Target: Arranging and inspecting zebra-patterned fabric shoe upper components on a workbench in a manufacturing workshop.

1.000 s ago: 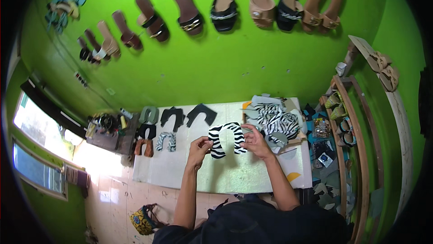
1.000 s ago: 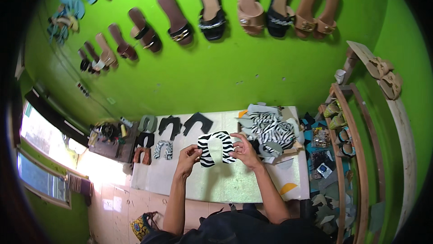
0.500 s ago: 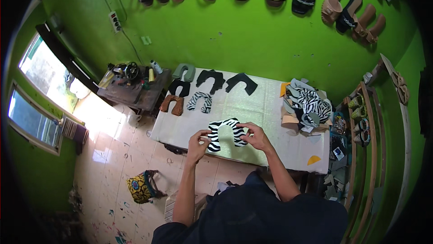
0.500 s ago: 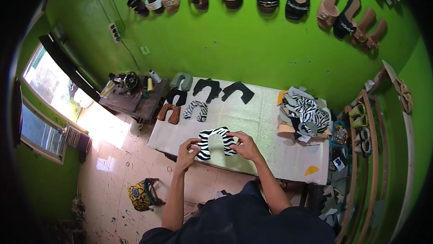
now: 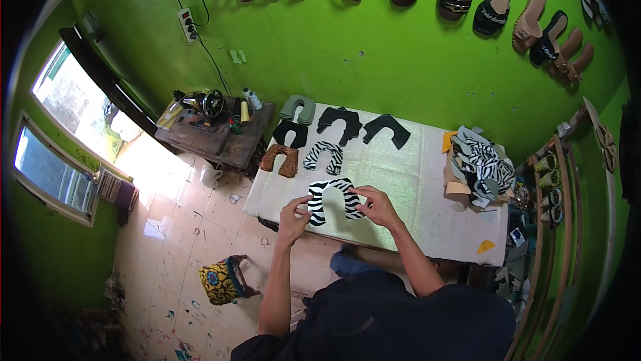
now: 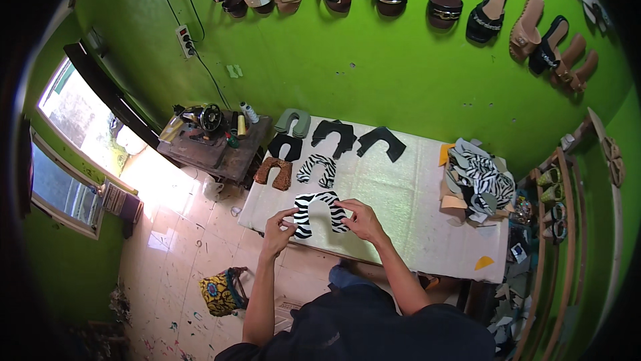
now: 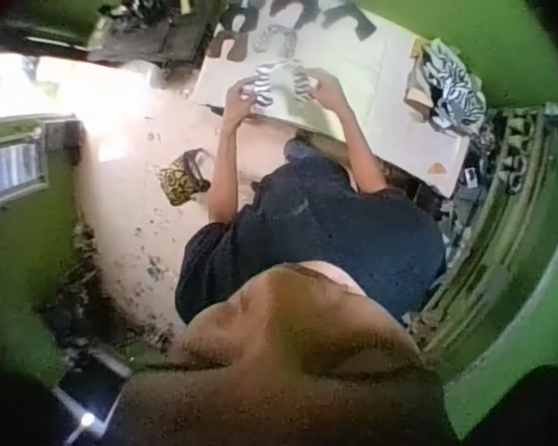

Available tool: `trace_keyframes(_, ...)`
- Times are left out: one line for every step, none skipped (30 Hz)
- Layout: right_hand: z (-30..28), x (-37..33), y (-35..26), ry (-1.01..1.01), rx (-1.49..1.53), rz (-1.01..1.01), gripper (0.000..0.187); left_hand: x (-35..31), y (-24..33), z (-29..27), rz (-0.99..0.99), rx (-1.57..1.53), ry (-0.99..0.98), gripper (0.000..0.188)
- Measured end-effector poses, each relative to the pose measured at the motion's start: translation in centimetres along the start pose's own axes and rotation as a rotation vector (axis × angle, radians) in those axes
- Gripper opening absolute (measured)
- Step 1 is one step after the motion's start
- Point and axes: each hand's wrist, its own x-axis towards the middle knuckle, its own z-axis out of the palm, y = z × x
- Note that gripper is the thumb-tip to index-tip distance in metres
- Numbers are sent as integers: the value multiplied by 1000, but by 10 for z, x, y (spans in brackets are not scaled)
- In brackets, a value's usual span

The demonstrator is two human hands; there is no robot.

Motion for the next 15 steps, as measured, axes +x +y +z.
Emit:
trace_keyframes(3,10,3,8,-6,15,58,9,-3,-6,0,9,0,49)
trace_keyframes(7,18,5,22,-15,7,58,17,-7,-11,0,27,-11,49)
trace_keyframes(11,30,9,24,-6,7,58,26,-11,-17,-1,45,-24,49)
trace_keyframes(12,36,11,24,-5,25,58,35,-12,-21,-8,78,-36,49)
trace_keyframes(13,42,12,24,-5,43,59,46,-14,-25,-15,82,-44,49)
trace_keyframes(18,50,21,41,5,39,59,57,-17,-31,-1,123,-41,49)
trace_keyframes(19,57,22,46,11,51,59,68,-16,-34,13,165,-41,49)
trace_keyframes(19,64,23,47,4,65,59,77,-15,-36,-4,154,-42,50)
trace_keyframes(19,71,24,48,-4,79,58,85,-15,-36,-11,156,-56,50)
trace_keyframes(18,76,26,47,1,96,58,92,-17,-37,-1,175,-71,50)
trace_keyframes(19,83,27,55,5,108,58,100,-18,-38,9,194,-86,50)
trace_keyframes(20,89,29,66,7,115,59,108,-20,-40,5,194,-101,50)
trace_keyframes(21,95,29,74,9,120,59,115,-26,-42,-7,204,-91,48)
trace_keyframes(21,99,27,79,14,130,59,122,-31,-44,-19,214,-81,47)
trace_keyframes(22,102,27,84,16,141,59,128,-37,-44,-23,214,-92,47)
